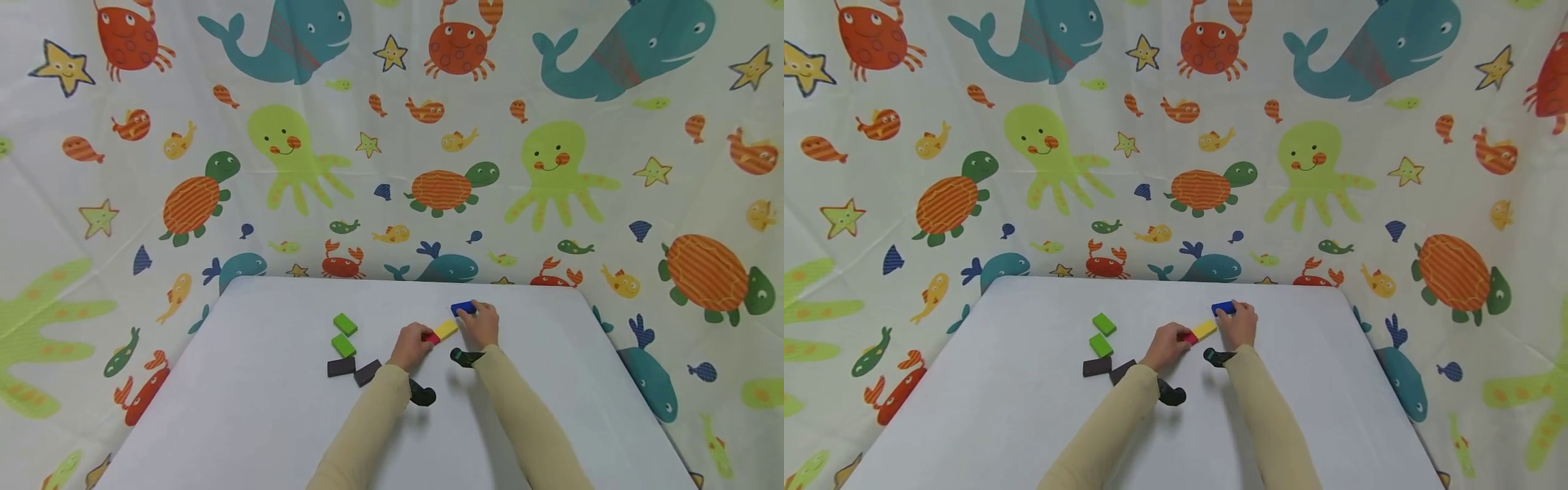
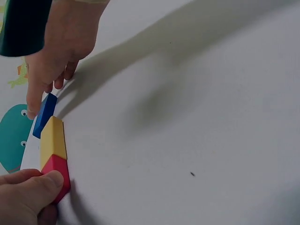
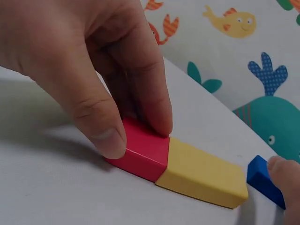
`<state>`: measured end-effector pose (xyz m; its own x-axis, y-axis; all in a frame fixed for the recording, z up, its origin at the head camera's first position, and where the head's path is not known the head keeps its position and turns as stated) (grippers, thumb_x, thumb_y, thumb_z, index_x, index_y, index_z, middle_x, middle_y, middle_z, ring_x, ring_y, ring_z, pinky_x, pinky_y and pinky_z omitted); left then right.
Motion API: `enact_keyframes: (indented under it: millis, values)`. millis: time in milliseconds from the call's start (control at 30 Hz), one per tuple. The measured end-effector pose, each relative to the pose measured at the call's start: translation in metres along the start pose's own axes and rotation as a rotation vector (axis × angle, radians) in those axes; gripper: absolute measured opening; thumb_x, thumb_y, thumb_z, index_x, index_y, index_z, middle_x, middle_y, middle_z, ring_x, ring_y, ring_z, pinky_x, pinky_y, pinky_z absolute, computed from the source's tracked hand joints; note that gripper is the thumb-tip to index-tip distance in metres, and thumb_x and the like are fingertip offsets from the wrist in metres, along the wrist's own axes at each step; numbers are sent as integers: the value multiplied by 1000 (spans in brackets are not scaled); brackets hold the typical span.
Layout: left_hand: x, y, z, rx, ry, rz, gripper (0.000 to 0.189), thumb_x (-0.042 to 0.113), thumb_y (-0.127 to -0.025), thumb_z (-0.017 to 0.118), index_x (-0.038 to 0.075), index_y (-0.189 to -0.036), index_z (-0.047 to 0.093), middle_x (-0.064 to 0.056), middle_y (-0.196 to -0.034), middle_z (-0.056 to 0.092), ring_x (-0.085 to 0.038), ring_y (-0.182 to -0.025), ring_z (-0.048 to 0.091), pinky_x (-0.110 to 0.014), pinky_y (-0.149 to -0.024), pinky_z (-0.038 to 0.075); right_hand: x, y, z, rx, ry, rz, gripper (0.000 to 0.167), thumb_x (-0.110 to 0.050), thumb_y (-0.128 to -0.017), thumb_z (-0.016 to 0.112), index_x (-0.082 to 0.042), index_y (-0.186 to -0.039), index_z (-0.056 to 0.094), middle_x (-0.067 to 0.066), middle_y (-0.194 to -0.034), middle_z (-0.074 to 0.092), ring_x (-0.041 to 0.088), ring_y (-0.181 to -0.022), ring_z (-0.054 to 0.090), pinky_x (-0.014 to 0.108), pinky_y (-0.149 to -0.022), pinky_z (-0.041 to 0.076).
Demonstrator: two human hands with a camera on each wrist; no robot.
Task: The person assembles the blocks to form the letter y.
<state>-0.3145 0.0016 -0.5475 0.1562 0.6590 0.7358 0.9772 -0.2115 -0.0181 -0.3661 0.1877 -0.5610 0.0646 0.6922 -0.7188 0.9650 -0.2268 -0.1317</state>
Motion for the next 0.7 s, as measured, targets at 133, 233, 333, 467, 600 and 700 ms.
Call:
enact_keyframes:
  millis: [133,233,333,467,600,700]
  values:
    - [-1,1,0,-8,15,-4,28,7,-88,72,0,-116,69,-9,-108,65,-21,-97,57,-36,-94,50,0,0,3,-46,19,64,61,-34,-92,67,4,-137,53,29,-138,47,43,-126,40,55,-107,35]
    - [-1,1,-1,-3,18,2,28,6,-88,72,0,-115,69,-9,-107,64,-21,-96,57,-36,-93,50,-1,0,6,-60,28,90,62,-38,-92,66,0,-139,52,27,-140,45,43,-126,40,56,-106,35]
    - [-1,2,-3,5,19,6,27,5,-88,72,-1,-114,69,-10,-105,65,-21,-94,57,-37,-92,51,-4,0,8,-62,49,84,63,-39,-92,66,-2,-140,52,25,-140,46,42,-125,40,56,-106,35]
    - [0,3,-4,1,32,-1,27,5,-88,72,-2,-114,69,-10,-106,65,-21,-94,57,-37,-92,51,-6,1,9,-45,83,70,64,-40,-90,67,-2,-139,52,25,-139,47,43,-123,41,56,-105,36]
    - [0,2,-3,-4,33,-7,28,5,-88,72,-2,-115,69,-10,-106,65,-21,-94,57,-36,-92,51,-7,1,9,-23,102,63,64,-40,-89,69,-1,-138,54,25,-137,48,43,-121,42,57,-103,36]
    - [0,1,-1,-6,31,-13,28,5,-88,72,-1,-115,69,-9,-106,65,-20,-94,57,-36,-92,51,-8,1,9,-13,111,62,62,-37,-89,69,0,-137,54,26,-136,49,44,-120,43,57,-103,37]
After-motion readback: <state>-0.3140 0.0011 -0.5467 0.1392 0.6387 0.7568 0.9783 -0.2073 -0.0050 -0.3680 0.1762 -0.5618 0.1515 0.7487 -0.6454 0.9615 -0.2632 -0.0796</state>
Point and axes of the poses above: each hand's wrist, its own y-axis away from the middle knuckle, its own z-axis out of the palm, x = y × z, the point moved 3 cm from there along -y, towards the middle knuckle
